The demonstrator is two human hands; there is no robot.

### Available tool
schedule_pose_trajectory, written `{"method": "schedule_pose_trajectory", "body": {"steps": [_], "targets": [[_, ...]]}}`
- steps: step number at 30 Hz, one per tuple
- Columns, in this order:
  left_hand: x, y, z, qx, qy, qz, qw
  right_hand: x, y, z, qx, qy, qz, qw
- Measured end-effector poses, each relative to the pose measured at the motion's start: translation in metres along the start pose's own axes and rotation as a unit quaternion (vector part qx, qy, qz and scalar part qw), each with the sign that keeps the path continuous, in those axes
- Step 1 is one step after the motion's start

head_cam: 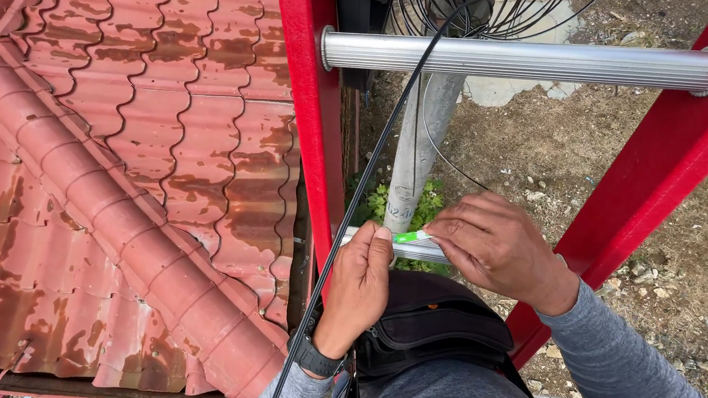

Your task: The recorder is working on a ladder to prepare and connect fiber optic cables within a distribution box on a utility pole.

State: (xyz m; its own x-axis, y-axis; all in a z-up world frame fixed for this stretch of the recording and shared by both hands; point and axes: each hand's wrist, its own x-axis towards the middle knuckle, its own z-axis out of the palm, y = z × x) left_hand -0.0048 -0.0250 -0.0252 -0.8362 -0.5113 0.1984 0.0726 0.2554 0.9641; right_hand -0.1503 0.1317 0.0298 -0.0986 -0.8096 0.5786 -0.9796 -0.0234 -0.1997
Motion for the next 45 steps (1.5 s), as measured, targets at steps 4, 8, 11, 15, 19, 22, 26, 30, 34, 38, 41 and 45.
{"method": "schedule_pose_trajectory", "body": {"steps": [4, 8, 11, 15, 19, 22, 26, 30, 34, 38, 41, 45], "targets": [[-0.001, 0.015, -0.001, 0.027, -0.013, 0.01, 0.999, -0.001, -0.002, -0.003, 0.005, 0.003, 0.0, 1.0], [-0.006, 0.028, -0.001, 0.036, -0.007, 0.004, 0.999, -0.002, -0.007, -0.007, 0.017, -0.007, 0.011, 1.0], [-0.018, 0.028, -0.009, 0.027, 0.03, 0.045, 0.998, -0.004, -0.001, 0.008, 0.029, -0.001, -0.005, 1.0], [-0.029, 0.015, 0.002, 0.022, 0.051, 0.118, 0.991, -0.031, 0.104, 0.088, -0.011, -0.019, -0.036, 0.999], [-0.013, -0.051, 0.0, 0.049, 0.149, 0.224, 0.962, 0.054, 0.079, 0.151, 0.077, -0.034, -0.127, 0.988], [-0.02, -0.048, -0.012, 0.048, 0.197, 0.183, 0.962, 0.075, 0.066, 0.167, 0.112, -0.044, -0.125, 0.985], [-0.022, -0.037, -0.017, 0.033, 0.211, 0.137, 0.967, 0.081, 0.059, 0.172, 0.137, -0.043, -0.082, 0.986], [-0.019, -0.023, -0.009, 0.004, 0.194, 0.09, 0.977, 0.063, 0.063, 0.156, 0.142, -0.043, -0.012, 0.989], [-0.044, -0.022, -0.048, -0.054, 0.117, 0.042, 0.991, -0.007, 0.078, 0.057, 0.05, 0.007, 0.147, 0.988], [-0.076, -0.087, -0.098, 0.064, 0.072, -0.114, 0.989, -0.021, 0.028, -0.007, 0.076, 0.155, 0.192, 0.966], [-0.113, -0.297, -0.126, 0.369, 0.059, -0.112, 0.921, -0.024, 0.025, -0.001, 0.179, 0.282, 0.206, 0.92], [-0.111, -0.268, -0.11, 0.276, 0.065, -0.234, 0.93, -0.041, 0.041, -0.002, 0.365, 0.473, 0.168, 0.784]]}}
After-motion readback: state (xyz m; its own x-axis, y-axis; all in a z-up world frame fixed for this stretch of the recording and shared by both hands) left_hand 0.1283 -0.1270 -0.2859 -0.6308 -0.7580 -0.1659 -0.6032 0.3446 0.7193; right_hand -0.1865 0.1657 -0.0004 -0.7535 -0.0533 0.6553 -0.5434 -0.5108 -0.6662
